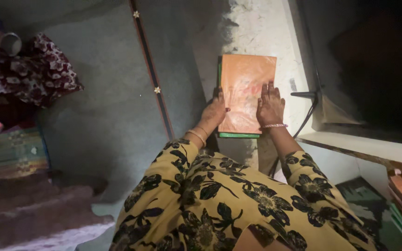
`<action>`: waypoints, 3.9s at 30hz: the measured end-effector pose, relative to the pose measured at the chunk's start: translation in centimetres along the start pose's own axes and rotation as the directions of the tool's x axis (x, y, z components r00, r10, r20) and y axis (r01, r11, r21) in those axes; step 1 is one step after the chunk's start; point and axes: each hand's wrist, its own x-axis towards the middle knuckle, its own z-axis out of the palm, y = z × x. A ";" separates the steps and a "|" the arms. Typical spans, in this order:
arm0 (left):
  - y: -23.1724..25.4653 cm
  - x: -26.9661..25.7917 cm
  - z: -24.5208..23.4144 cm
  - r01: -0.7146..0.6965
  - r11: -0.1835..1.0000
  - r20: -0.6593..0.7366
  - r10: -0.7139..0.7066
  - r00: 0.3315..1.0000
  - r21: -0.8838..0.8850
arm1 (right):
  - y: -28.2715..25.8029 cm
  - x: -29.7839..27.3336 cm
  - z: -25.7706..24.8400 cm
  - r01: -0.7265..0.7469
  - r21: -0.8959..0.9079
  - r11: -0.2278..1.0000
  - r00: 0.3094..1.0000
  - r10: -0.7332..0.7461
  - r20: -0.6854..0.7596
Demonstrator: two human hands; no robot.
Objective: The person picks up green and brown books from a shelf, briefly holds them, and places them on the floor. The person repeats this process for several books.
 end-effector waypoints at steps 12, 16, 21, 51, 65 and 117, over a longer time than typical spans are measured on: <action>5.4 -2.6 -4.9 -0.188 0.967 -0.116 0.210 0.971 0.174 | -1.3 -1.7 -7.8 0.000 -0.120 0.993 1.000 0.000 0.001; 12.2 -5.2 -6.6 -0.529 0.816 -0.234 0.575 0.784 0.233 | -1.2 -6.2 -12.1 0.219 0.030 0.975 0.875 -0.183 -0.449; 23.6 -11.2 -9.5 -0.916 0.384 -0.389 0.866 0.315 0.114 | -1.2 -14.7 -20.9 0.234 -0.021 0.972 0.629 -0.168 -0.759; 47.3 -18.8 -2.8 -0.905 -0.421 -0.147 0.900 -0.409 -0.061 | -8.4 -30.4 -36.2 -0.165 0.516 0.841 0.250 0.541 -0.803; 47.7 -17.3 -0.6 -0.961 -0.270 -0.230 0.940 -0.250 -0.056 | -7.3 -29.3 -36.0 -0.058 0.650 0.757 0.266 0.640 -0.721; 45.1 -28.1 -11.8 -0.771 -0.275 -0.262 0.954 -0.146 -0.575 | -14.2 -40.5 -38.0 0.552 0.329 0.766 -0.301 0.551 -0.778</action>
